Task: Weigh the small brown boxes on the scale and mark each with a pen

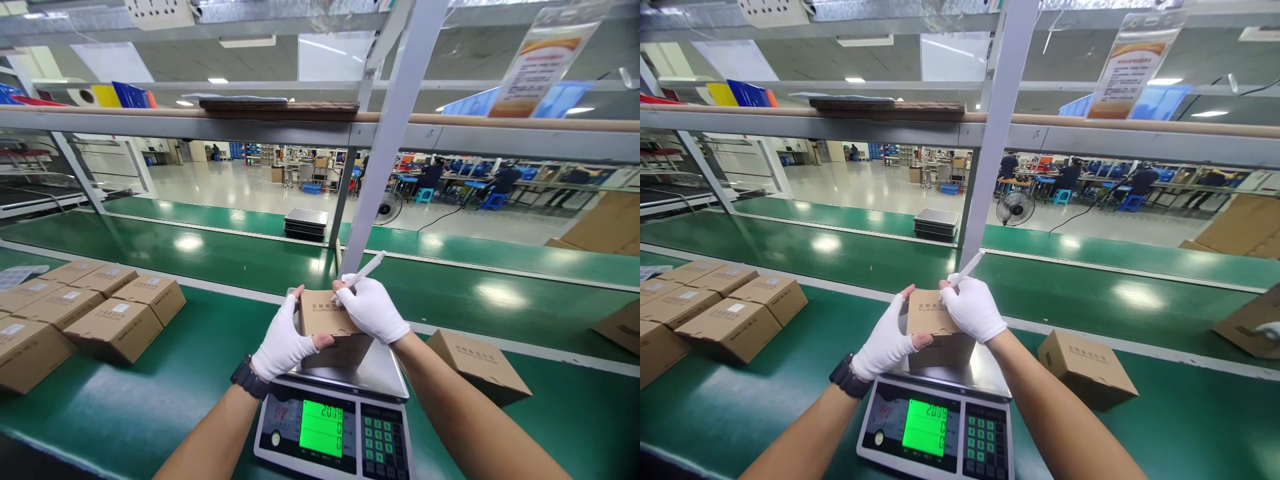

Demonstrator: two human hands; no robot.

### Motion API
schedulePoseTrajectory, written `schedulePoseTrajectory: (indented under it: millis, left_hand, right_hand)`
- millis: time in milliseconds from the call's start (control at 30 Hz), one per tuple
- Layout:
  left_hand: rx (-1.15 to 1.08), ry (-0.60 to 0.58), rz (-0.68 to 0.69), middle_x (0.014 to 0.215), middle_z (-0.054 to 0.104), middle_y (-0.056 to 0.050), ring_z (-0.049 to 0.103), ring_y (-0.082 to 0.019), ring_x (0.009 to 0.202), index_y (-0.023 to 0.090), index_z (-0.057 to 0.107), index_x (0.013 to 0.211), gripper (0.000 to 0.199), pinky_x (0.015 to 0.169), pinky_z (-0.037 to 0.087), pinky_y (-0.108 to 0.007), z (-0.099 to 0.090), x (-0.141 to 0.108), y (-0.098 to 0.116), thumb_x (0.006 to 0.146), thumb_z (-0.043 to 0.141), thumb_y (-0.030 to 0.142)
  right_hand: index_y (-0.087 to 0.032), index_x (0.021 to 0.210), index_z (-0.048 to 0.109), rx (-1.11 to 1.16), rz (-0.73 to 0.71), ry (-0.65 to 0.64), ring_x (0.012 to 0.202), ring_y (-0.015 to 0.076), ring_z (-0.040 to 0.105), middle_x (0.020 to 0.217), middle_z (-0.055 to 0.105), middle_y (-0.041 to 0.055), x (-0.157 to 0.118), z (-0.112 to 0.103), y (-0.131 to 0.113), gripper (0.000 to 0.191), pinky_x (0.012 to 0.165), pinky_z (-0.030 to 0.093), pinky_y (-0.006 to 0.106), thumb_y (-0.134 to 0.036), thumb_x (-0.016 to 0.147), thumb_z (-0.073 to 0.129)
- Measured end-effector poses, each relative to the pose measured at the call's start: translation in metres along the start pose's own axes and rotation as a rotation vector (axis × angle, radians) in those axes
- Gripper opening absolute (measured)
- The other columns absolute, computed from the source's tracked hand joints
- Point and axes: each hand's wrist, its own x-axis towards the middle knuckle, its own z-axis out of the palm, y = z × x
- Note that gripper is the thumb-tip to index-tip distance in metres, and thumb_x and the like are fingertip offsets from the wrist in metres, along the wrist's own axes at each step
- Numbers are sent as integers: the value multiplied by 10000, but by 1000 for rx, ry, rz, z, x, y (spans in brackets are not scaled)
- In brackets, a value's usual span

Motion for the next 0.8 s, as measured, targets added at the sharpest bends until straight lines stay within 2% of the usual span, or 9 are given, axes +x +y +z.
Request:
schedulePoseTrajectory:
  millis: [333, 467, 567, 633, 700, 733, 800]
  left_hand:
    - [30, 2, 2, 1373, 366, -168, 387, -326, 1277, 168, 285, 1410, 1105, 1115, 351, -469, 0, 0, 4, 555, 875, 545]
    - [35, -9, -11, 1380, 354, -181, 382, -342, 1279, 154, 283, 1414, 1122, 1117, 346, -486, -1, 4, 2, 549, 875, 554]
    - [30, 5, -1, 1388, 353, -171, 358, -346, 1299, 159, 280, 1420, 1140, 1126, 328, -498, 0, 2, 0, 538, 879, 565]
    - [70, 107, 48, 1357, 395, -150, 390, -338, 1274, 183, 312, 1409, 1039, 1111, 347, -502, 4, -8, 1, 605, 844, 570]
    - [219, 249, 155, 1266, 468, -128, 453, -329, 1204, 220, 420, 1343, 792, 1075, 382, -507, 13, -23, 4, 715, 774, 548]
    - [335, 314, 216, 1235, 482, -129, 454, -343, 1189, 230, 476, 1293, 718, 1064, 382, -523, 20, -31, 6, 722, 762, 556]
    - [588, 402, 309, 1251, 453, -149, 381, -403, 1223, 227, 546, 1209, 767, 1072, 342, -571, 35, -38, 10, 605, 818, 613]
  right_hand:
    - [-200, 723, 608, -28, 44, 50, 759, 217, 626, 758, 680, 48, 0, 3, 4, 270, 723, 426, 289, -347, 903, 470]
    - [-198, 674, 597, 59, 47, 43, 727, 205, 623, 713, 672, 32, 1, 3, 8, 299, 715, 426, 287, -357, 898, 478]
    - [-192, 658, 590, 179, 68, 118, 694, 192, 612, 682, 657, 23, -1, 0, 11, 325, 695, 428, 281, -382, 901, 486]
    - [-190, 695, 603, 261, 62, 200, 682, 183, 601, 673, 647, 17, -5, 1, 9, 349, 689, 431, 278, -432, 917, 483]
    - [-194, 806, 635, 354, 57, 238, 643, 172, 580, 667, 634, 9, -14, 6, 3, 355, 647, 434, 273, -489, 926, 478]
    - [-199, 882, 646, 398, 63, 234, 614, 165, 565, 672, 632, 7, -20, 10, -1, 353, 614, 435, 270, -507, 926, 480]
    - [-216, 1013, 645, 474, 67, 210, 586, 159, 554, 716, 643, 10, -31, 16, -6, 352, 563, 441, 264, -525, 911, 511]
